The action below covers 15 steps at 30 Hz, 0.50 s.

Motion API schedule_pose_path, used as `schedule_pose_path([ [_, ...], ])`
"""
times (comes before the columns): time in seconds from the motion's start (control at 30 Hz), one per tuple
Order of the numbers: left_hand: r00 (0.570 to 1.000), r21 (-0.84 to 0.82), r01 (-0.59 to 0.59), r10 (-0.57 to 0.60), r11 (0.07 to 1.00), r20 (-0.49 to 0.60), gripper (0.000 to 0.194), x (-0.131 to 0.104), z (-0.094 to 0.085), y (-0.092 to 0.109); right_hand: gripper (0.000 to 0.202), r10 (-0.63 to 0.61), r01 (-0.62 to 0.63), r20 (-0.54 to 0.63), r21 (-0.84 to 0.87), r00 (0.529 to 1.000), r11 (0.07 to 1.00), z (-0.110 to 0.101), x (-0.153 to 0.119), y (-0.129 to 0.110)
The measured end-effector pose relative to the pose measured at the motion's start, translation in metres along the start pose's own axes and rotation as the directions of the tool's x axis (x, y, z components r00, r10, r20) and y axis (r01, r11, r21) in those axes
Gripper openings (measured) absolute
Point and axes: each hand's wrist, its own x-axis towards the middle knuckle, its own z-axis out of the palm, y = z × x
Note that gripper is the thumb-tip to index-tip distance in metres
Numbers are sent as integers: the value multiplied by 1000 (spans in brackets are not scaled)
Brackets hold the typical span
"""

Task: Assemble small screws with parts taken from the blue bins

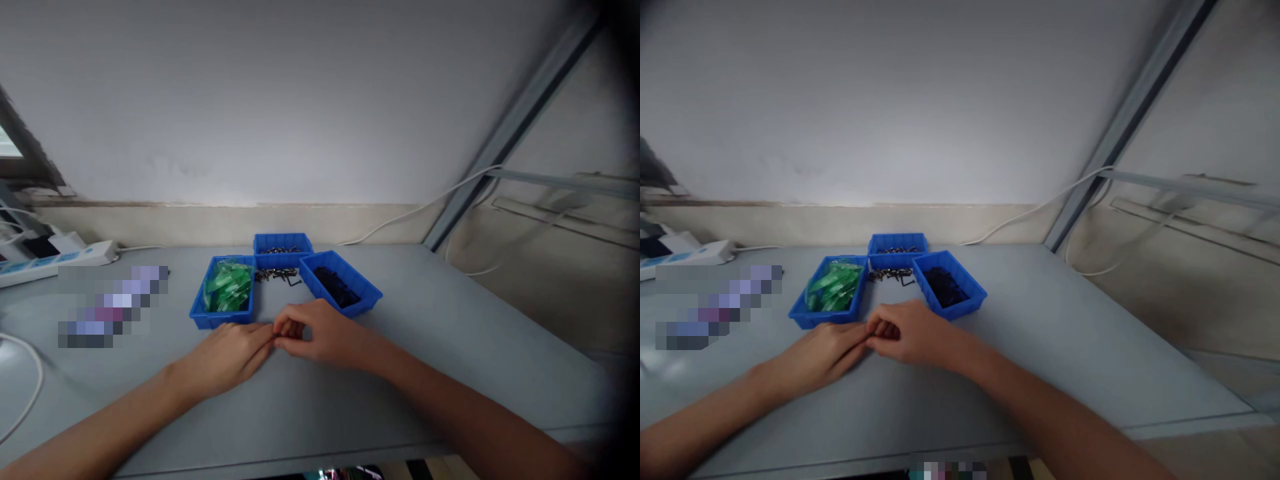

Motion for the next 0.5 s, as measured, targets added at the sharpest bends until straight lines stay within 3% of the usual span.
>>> schedule_pose_path([
  [0.2, 999, 50, 33, -32, 998, -34, 24, 1, -1, 0, 9, -10, 9, -13, -45, 1000, 999, -4, 1, 4],
  [0.33, 995, 104, 55, -46, 993, -89, 24, 1, -3, 0, 6, 35, -43, -44, -205, 998, 978, -5, 2, 8],
  [0.5, 995, 142, 69, -57, 987, -86, 25, 0, -3, 1, 11, 55, -48, 11, -368, 998, 929, -1, 0, 7],
])
